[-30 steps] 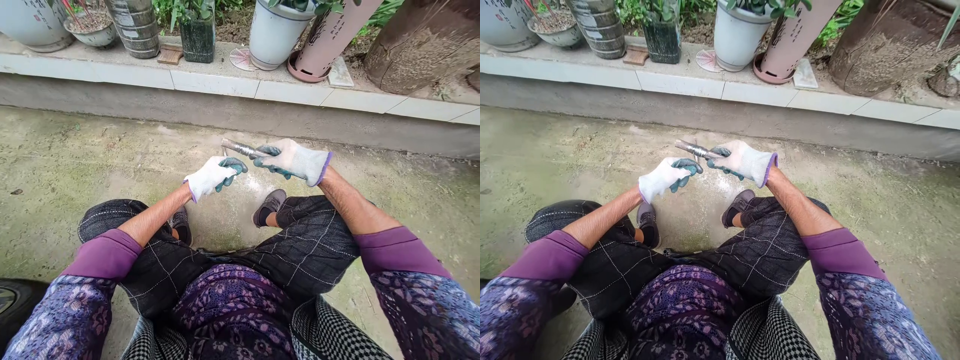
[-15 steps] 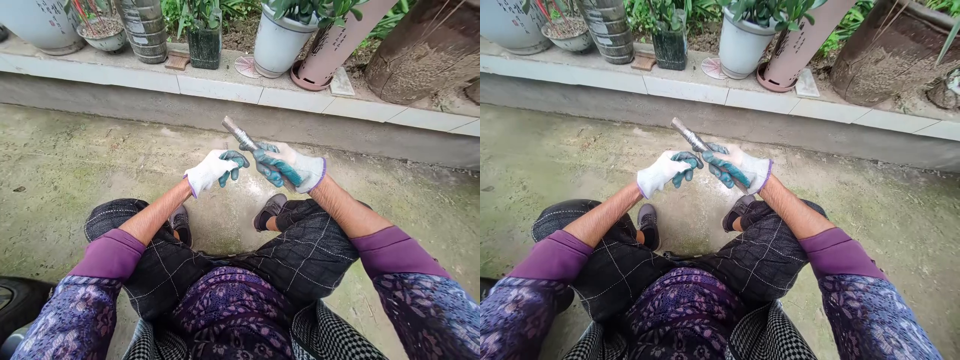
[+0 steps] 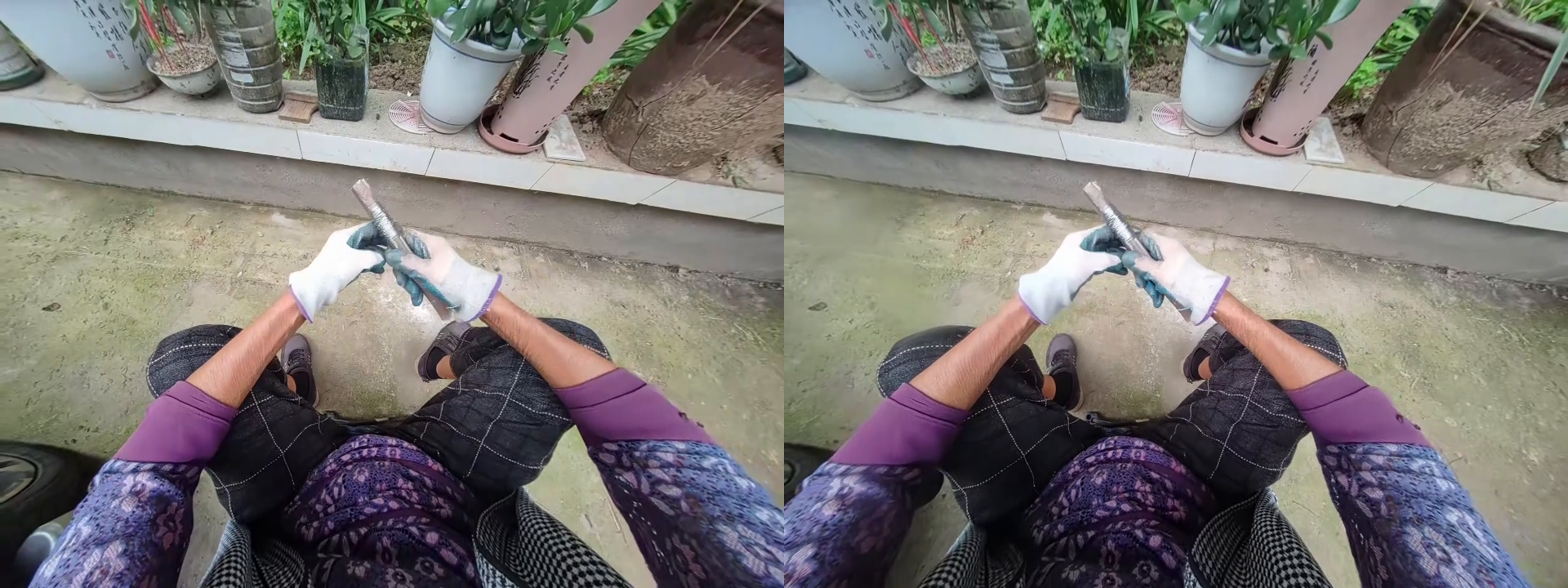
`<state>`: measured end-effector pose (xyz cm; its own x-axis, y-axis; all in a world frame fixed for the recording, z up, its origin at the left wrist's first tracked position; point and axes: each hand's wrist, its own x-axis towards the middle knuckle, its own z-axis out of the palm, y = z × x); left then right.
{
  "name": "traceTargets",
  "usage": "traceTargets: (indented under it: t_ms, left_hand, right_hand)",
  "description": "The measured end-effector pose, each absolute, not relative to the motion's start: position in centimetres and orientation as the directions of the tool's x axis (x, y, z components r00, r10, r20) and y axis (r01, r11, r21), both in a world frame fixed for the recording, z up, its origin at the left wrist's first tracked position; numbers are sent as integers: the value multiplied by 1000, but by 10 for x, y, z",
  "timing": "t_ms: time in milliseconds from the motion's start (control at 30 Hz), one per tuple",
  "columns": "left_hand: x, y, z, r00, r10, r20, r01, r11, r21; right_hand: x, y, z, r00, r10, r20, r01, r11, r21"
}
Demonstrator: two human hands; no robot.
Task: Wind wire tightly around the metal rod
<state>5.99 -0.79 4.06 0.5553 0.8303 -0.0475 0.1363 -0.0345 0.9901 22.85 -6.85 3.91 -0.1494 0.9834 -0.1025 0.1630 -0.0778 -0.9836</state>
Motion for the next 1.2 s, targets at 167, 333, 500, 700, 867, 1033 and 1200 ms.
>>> traceTargets:
  t_ms: [167,333,500,700,867,1033,1200]
  left_hand:
    - [55,-16,45,633,774,-9,1,11,1000]
    - [63,-16,34,709,705,21,-6,-24,1000]
    - [85,-21,17,640,767,-56,176,-76,982]
    - [97,-14,34,659,737,-149,227,-6,974]
    - [83,-10,57,637,725,-263,336,47,941]
    - [67,-16,54,679,687,-259,391,-40,919]
    - [62,-13,57,655,727,-205,399,-103,911]
  right_hand:
    - [233,-70,31,-57,998,37,592,64,-803]
    - [238,-78,34,-45,998,38,848,58,-526]
    - [241,-82,28,-75,990,-117,907,19,-421]
    - [267,-81,36,-234,970,-62,756,141,-639]
    - [270,-79,42,-343,938,-47,711,226,-666]
    - [257,-74,41,-293,951,-95,859,219,-462]
    - [242,-58,41,-257,966,-22,878,224,-422]
